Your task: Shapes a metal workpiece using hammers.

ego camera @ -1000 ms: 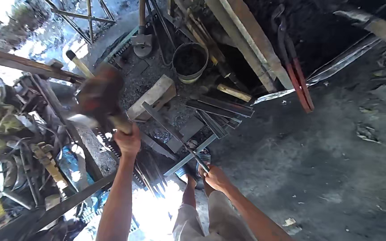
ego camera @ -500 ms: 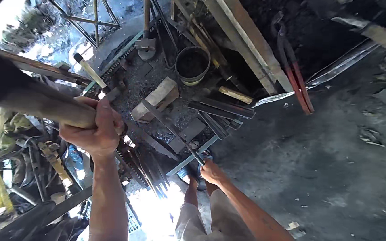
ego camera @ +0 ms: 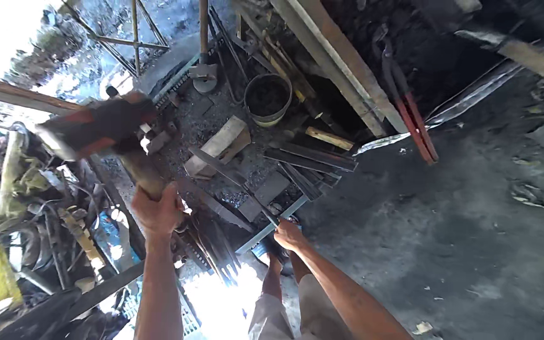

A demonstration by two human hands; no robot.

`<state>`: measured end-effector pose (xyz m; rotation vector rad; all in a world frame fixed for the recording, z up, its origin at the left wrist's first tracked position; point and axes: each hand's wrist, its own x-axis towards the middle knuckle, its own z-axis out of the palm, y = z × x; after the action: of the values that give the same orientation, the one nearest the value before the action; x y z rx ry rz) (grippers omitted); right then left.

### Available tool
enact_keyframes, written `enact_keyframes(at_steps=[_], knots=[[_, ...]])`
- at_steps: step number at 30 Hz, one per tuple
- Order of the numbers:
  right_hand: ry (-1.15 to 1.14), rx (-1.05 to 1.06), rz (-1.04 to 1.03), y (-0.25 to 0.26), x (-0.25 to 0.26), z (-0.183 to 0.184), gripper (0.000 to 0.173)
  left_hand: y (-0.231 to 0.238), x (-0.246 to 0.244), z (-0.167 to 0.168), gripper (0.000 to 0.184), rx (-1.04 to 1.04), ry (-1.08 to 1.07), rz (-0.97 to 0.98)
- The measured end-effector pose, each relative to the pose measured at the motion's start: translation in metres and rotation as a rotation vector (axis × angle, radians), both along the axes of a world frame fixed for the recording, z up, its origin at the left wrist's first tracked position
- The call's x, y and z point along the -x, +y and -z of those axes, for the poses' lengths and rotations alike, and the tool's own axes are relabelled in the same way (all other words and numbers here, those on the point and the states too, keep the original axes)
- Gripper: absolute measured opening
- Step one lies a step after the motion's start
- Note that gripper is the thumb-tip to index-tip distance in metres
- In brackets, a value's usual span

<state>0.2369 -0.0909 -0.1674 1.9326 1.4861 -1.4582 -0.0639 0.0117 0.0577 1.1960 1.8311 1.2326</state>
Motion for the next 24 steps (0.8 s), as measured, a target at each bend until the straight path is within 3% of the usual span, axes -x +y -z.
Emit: enact_keyframes(at_steps=[5,8,9,11,12,14,15,16,19,24], knots=[[-0.028,-0.02,-0.022,-0.003,0.011,-0.007,0.046,0.025,0.005,-0.102,0.042,-0.498,-0.039,0.203],[-0.01,-0.021,-0.022,-0.008,0.016,-0.009,0.045,0.046,-0.003,-0.112,0.026,-0.661,-0.038,0.22],[-0.017,-0.017,-0.023,-0.01,0.018,-0.008,0.045,0.047,-0.006,-0.095,0.022,-0.668,-0.006,0.177],[-0.026,-0.01,-0.017,-0.011,0.02,-0.002,0.046,0.032,-0.006,-0.017,0.024,-0.536,0.156,0.051],[-0.025,-0.008,-0.012,-0.011,0.021,0.001,0.046,0.015,-0.003,0.038,0.027,-0.34,0.262,-0.007],[-0.022,-0.005,-0.012,-0.014,0.022,0.001,0.048,-0.015,0.009,0.127,0.035,0.282,0.426,0.001],[-0.028,-0.006,-0.016,-0.016,0.023,-0.001,0.05,-0.017,0.017,0.15,0.041,0.561,0.421,0.05],[-0.04,-0.013,-0.024,-0.016,0.023,-0.006,0.053,-0.014,0.022,0.156,0.046,0.687,0.379,0.048],[-0.001,0.02,-0.026,0.0,0.036,-0.018,0.052,-0.005,0.022,0.094,0.05,0.514,0.26,-0.099],[0.0,0.037,-0.015,0.025,0.065,-0.023,0.05,-0.005,0.035,-0.025,0.036,-0.16,0.098,-0.058]])
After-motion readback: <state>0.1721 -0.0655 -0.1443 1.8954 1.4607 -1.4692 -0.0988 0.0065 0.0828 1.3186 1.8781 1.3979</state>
